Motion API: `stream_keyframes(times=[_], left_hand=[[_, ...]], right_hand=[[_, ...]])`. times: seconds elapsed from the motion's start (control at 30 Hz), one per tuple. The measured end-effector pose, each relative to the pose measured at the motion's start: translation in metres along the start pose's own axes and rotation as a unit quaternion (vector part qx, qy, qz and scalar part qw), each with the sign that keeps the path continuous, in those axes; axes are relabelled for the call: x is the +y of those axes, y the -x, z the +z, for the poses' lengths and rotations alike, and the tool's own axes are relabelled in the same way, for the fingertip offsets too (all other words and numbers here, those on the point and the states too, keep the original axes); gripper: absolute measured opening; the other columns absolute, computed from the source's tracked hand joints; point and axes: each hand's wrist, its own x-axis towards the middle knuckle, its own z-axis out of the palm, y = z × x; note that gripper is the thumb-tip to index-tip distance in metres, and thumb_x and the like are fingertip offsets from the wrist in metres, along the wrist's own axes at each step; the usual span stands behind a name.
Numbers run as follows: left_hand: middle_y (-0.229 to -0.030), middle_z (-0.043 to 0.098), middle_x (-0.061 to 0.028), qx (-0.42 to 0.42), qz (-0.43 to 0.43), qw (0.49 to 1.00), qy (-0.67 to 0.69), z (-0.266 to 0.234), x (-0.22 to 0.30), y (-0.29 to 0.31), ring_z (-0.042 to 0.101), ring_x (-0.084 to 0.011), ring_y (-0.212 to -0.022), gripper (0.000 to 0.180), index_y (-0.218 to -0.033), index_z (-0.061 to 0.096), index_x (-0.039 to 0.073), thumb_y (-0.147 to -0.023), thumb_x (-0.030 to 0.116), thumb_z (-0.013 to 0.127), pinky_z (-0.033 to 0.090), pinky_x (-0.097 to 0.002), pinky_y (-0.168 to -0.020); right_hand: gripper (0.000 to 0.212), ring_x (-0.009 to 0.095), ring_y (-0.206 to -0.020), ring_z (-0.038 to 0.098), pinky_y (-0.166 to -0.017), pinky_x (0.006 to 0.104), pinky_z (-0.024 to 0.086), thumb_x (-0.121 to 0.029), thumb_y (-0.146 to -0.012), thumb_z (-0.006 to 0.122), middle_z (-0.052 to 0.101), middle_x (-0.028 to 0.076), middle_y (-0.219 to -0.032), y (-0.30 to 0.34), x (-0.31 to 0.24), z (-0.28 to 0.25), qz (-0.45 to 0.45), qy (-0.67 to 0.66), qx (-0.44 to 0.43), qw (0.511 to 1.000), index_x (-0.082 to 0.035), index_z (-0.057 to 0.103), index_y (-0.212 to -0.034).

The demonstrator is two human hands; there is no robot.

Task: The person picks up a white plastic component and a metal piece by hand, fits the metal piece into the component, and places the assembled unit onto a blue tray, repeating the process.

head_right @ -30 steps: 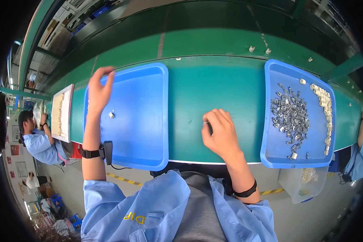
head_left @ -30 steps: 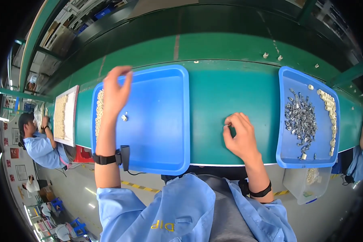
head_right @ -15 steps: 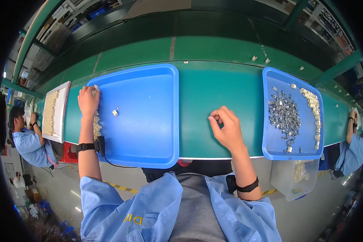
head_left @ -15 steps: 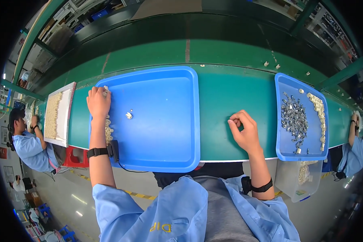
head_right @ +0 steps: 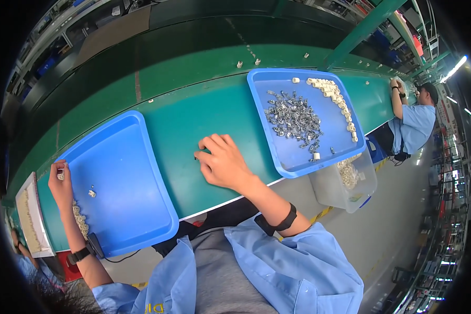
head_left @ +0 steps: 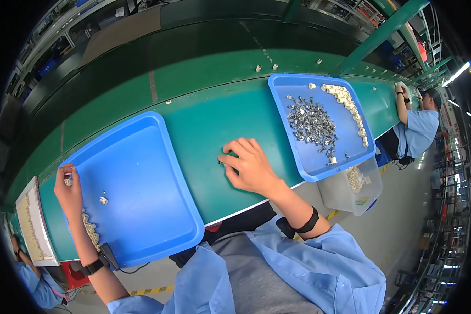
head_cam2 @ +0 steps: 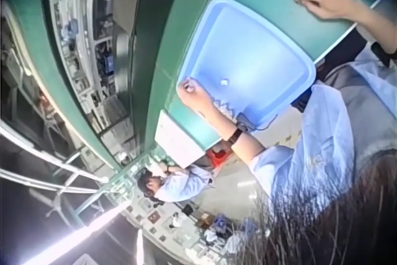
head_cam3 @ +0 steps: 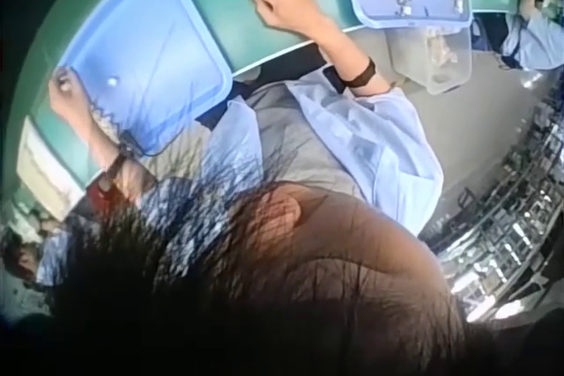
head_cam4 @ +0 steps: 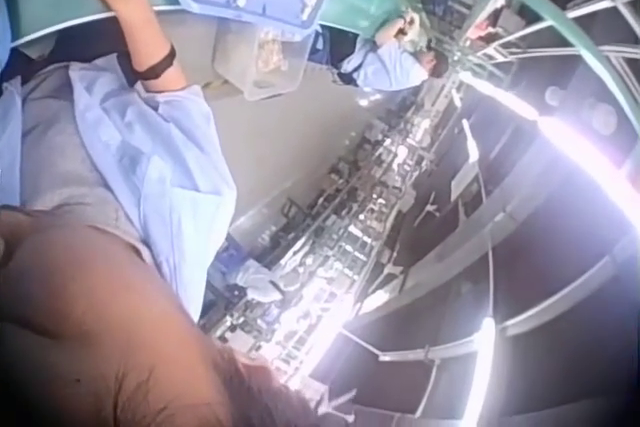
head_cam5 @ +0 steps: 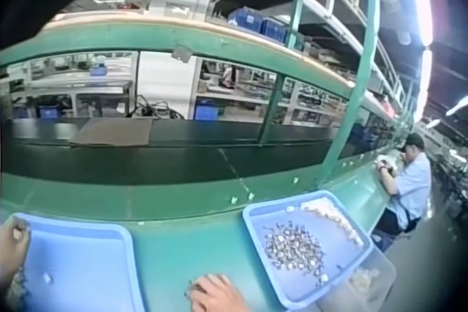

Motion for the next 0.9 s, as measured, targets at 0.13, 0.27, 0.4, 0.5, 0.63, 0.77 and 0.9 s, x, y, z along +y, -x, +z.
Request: stream_keyframes(times=[0.13,0.27,0.4,0.5,0.63,0.77,0.9], left_hand=[[-0.111,0.067,-0.0117,-0.018,-0.035,0.99,0.139,-0.002,0.062,0.018,0.066,-0.0178,-0.092,0.005,-0.099,0.059,-0.001,-0.101,0.001,0.063,0.054,-0.0321,-0.085],[-0.11,0.065,-0.0131,-0.048,-0.046,0.958,0.28,-0.009,0.119,0.047,0.066,-0.0176,-0.094,0.007,-0.104,0.057,-0.003,-0.1,-0.005,0.062,0.055,-0.0296,-0.087],[-0.111,0.066,-0.0144,-0.066,-0.035,0.931,0.357,0.0,0.168,0.085,0.067,-0.0193,-0.097,0.016,-0.109,0.057,-0.003,-0.096,-0.009,0.065,0.056,-0.0308,-0.09],[-0.115,0.063,-0.0155,-0.098,-0.093,0.901,0.412,0.003,0.196,0.11,0.066,-0.0197,-0.101,0.02,-0.112,0.06,-0.004,-0.094,-0.011,0.067,0.056,-0.0335,-0.093],[-0.115,0.064,-0.0155,-0.148,-0.051,0.886,0.436,0.009,0.211,0.127,0.067,-0.0201,-0.102,0.025,-0.115,0.063,-0.005,-0.092,-0.013,0.068,0.057,-0.0327,-0.093],[-0.113,0.065,-0.0154,-0.139,-0.045,0.87,0.47,0.014,0.225,0.137,0.066,-0.0198,-0.099,0.026,-0.114,0.066,-0.005,-0.089,-0.012,0.07,0.055,-0.0325,-0.09],[-0.108,0.066,-0.0146,-0.151,0.007,0.881,0.448,0.022,0.237,0.14,0.063,-0.0194,-0.094,0.025,-0.11,0.068,-0.005,-0.086,-0.01,0.073,0.053,-0.0324,-0.085]], right_hand=[[0.018,0.023,-0.086,0.06,-0.082,0.0388,0.044,-0.005,-0.08,0.072,0.062,0.004,-0.088,-0.003,-0.008,-0.005,0.024,-0.025,-0.017,0.999,-0.007,0.079,-0.097],[0.014,0.022,-0.087,0.061,-0.08,0.0389,0.043,-0.007,-0.081,0.073,0.063,0.004,-0.088,-0.004,-0.007,0.0,0.041,-0.029,-0.069,0.996,-0.006,0.077,-0.094],[0.008,0.023,-0.084,0.062,-0.078,0.0392,0.043,-0.006,-0.083,0.07,0.063,0.006,-0.086,-0.007,-0.01,-0.004,0.019,0.0,-0.091,0.996,-0.005,0.074,-0.089],[0.006,0.025,-0.081,0.063,-0.077,0.04,0.044,-0.004,-0.084,0.067,0.063,0.008,-0.083,-0.008,-0.013,-0.006,0.065,-0.031,-0.132,0.989,-0.004,0.073,-0.087],[0.009,0.026,-0.079,0.064,-0.077,0.0414,0.046,-0.005,-0.086,0.066,0.064,0.009,-0.08,-0.009,-0.016,-0.012,0.132,-0.112,-0.124,0.977,-0.002,0.074,-0.09],[0.013,0.027,-0.077,0.064,-0.075,0.0419,0.048,-0.008,-0.088,0.067,0.065,0.009,-0.08,0.001,0.001,-0.022,0.176,-0.146,-0.108,0.967,-0.002,0.076,-0.096],[0.016,0.026,-0.074,0.063,-0.072,0.0403,0.049,-0.01,-0.089,0.07,0.066,0.009,-0.081,0.016,0.002,-0.023,0.181,-0.119,-0.107,0.97,-0.003,0.078,-0.101]])
